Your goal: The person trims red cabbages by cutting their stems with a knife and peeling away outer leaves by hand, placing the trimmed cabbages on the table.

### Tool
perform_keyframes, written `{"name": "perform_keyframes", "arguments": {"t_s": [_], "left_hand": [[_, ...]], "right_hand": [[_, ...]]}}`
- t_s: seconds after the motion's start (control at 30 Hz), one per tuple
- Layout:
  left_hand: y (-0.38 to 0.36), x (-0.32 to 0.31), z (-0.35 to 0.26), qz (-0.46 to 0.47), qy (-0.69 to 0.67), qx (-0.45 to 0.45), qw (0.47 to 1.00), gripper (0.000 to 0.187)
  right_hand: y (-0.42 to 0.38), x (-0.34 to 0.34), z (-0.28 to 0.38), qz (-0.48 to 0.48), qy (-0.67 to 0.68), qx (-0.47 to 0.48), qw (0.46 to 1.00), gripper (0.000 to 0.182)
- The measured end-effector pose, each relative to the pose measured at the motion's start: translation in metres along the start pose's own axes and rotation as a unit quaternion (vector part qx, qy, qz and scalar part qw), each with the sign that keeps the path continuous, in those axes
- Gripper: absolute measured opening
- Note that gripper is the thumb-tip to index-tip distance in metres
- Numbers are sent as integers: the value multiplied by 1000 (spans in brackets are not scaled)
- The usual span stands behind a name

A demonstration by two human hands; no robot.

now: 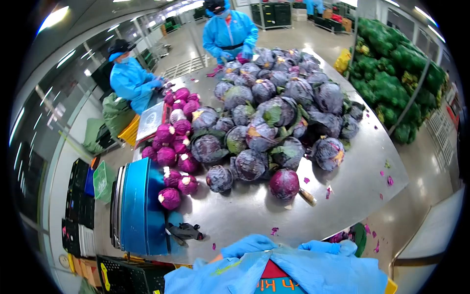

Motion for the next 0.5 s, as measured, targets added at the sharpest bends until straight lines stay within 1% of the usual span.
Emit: {"name": "perform_keyframes", "arguments": {"t_s": [0.03, 0.13, 0.17, 0.27, 0.37, 0.47, 0.5], "left_hand": [[18, -11, 6, 58, 76, -78, 992, 35], [21, -25, -26, 153, 154, -7, 976, 37], [33, -26, -4, 188, 147, -30, 971, 36], [40, -25, -4, 209, 169, -69, 961, 35], [58, -21, 30, 219, 106, -54, 968, 31], [47, -14, 26, 210, 110, -61, 970, 30], [42, -9, 26, 189, 130, -60, 971, 28]], "right_hand": [[0, -1, 0, -4, -1, 2, 1000, 39], [-3, 3, 4, -16, -40, 2, 999, 41], [-1, 3, 4, -22, -51, 1, 998, 42], [4, 7, 11, -35, -94, 3, 995, 43], [11, 9, 16, -45, -134, 8, 990, 45], [21, 6, 25, -44, -170, 22, 984, 47], [24, 2, 31, -39, -181, 28, 982, 48]]}}
Point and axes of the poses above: each hand's wrist, its own y-axis towards the middle knuckle, its own x-axis out of the back of the hand, z = x × y, the point moved 8 cm from there along y, towards the middle knuckle, and after that the axes turned 10 degrees about z, right-handed, at the moved point
